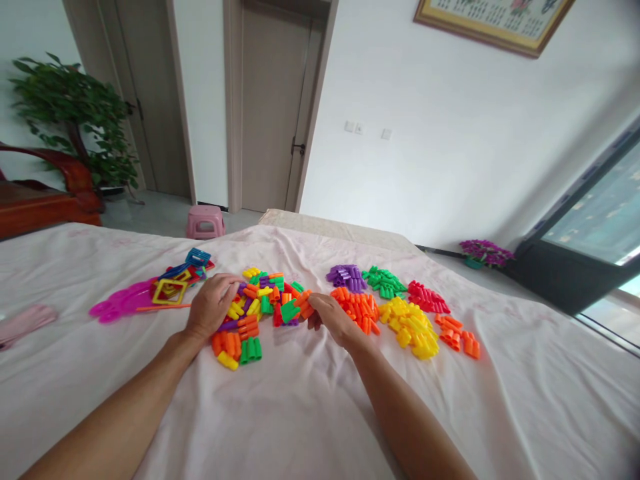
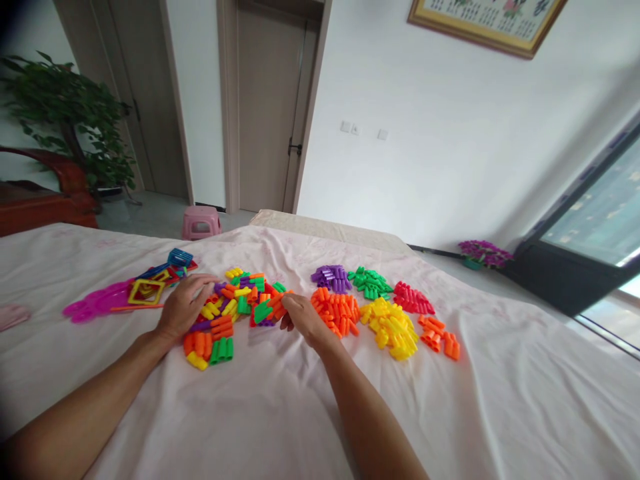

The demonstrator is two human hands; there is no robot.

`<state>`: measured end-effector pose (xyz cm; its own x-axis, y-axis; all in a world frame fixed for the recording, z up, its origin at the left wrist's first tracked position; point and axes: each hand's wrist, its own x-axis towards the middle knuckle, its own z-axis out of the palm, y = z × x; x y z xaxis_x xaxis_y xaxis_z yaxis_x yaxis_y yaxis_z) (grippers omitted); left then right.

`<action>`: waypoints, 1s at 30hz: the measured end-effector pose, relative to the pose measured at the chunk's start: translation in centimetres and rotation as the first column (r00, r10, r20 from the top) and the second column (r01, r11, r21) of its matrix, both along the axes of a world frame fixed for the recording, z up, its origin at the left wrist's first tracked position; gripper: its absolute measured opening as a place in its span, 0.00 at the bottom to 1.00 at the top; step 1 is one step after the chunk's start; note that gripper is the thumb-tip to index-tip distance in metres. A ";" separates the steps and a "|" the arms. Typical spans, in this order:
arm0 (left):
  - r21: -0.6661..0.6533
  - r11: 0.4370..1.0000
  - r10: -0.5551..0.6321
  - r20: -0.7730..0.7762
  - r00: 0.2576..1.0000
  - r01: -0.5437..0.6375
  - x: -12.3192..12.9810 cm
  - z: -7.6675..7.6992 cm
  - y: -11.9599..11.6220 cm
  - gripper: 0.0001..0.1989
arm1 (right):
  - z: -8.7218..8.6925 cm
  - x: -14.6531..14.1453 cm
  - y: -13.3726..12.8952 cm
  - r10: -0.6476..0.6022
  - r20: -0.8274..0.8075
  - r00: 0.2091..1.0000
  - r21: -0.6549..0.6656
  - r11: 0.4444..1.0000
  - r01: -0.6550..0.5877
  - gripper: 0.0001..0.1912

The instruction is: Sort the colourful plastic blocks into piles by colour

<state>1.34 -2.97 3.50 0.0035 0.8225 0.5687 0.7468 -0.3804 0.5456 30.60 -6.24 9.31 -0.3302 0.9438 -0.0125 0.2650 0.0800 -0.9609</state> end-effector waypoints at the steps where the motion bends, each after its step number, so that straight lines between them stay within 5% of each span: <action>1: -0.005 0.996 -0.087 0.045 0.995 0.087 0.8 0.6 -0.6 0.21 | -0.1 -0.2 0.0 -0.012 -0.013 1.000 -0.003 1.000 0.012 0.16; 5: -0.183 0.904 -0.356 0.184 0.916 0.388 3.9 2.3 -2.2 0.22 | -1.0 -0.8 0.2 -0.035 -0.026 0.999 0.003 0.999 0.035 0.15; 8: -0.299 0.811 -0.421 0.299 0.856 0.503 5.4 2.4 -2.7 0.27 | -2.1 -1.3 0.2 -0.004 -0.065 0.998 0.029 1.000 0.006 0.14; 13: -0.360 0.766 -0.360 0.444 0.820 0.532 5.9 1.5 -2.4 0.25 | -3.0 -1.9 0.3 0.012 -0.080 0.997 0.047 0.999 -0.008 0.13; 18: -0.401 0.806 -0.341 0.285 0.896 0.434 5.6 1.3 -2.2 0.17 | -1.1 0.6 1.4 -0.134 0.091 0.987 0.167 0.979 0.118 0.13; 24: -0.394 0.820 -0.374 0.181 0.909 0.416 5.6 1.6 -2.2 0.13 | 1.4 5.9 2.3 -0.414 0.553 0.723 0.400 0.893 0.205 0.13; 30: -0.401 0.815 -0.392 0.152 0.908 0.419 5.4 2.2 -2.4 0.10 | 0.9 5.7 1.6 -0.371 0.790 0.488 0.348 0.927 0.141 0.15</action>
